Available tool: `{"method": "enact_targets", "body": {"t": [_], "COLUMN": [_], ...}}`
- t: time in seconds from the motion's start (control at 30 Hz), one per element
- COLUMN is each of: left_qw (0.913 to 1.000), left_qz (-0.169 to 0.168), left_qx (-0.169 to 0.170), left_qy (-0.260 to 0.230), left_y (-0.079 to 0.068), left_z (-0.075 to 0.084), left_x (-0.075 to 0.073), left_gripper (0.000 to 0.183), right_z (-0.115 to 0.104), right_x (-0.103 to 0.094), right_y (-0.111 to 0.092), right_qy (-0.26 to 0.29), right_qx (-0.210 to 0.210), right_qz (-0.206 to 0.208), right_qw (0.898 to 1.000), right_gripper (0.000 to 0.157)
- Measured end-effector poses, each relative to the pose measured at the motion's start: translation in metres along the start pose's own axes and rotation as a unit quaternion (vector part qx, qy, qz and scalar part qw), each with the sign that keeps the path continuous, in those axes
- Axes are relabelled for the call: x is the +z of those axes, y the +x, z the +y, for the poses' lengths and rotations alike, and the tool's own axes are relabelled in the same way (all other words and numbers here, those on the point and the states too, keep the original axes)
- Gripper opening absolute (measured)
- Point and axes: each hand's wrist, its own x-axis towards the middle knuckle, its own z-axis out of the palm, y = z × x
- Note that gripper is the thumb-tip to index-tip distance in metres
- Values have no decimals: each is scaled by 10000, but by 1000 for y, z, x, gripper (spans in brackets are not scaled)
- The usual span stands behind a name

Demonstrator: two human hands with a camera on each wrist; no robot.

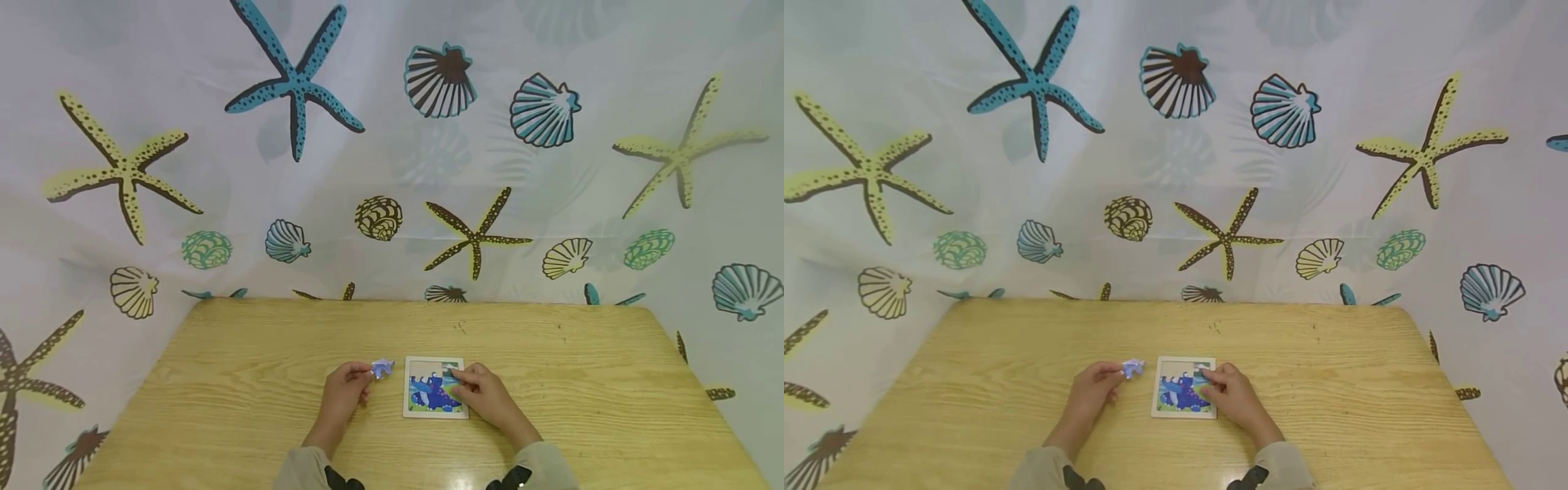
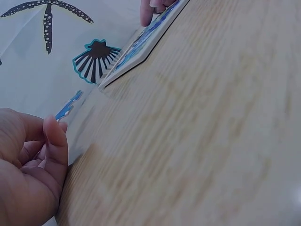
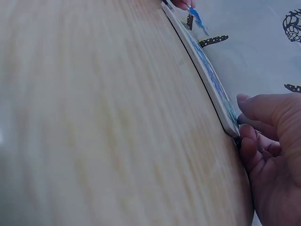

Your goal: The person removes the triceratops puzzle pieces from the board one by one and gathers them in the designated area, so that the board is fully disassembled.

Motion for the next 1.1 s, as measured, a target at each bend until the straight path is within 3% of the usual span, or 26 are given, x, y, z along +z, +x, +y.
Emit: {"method": "enact_targets", "body": {"t": [1.1], "left_qw": [9979], "left_qz": [461], "left_qx": [181], "left_qy": [421], "left_y": [-1], "left_z": [-4], "left_x": [-1], "left_gripper": [21], "right_z": [-1], "right_x": [1], "right_y": [-1], "right_qy": [-7], "right_qx": [68], "right_qz": [23], "right_qw": [10000], "right_gripper": [37]}}
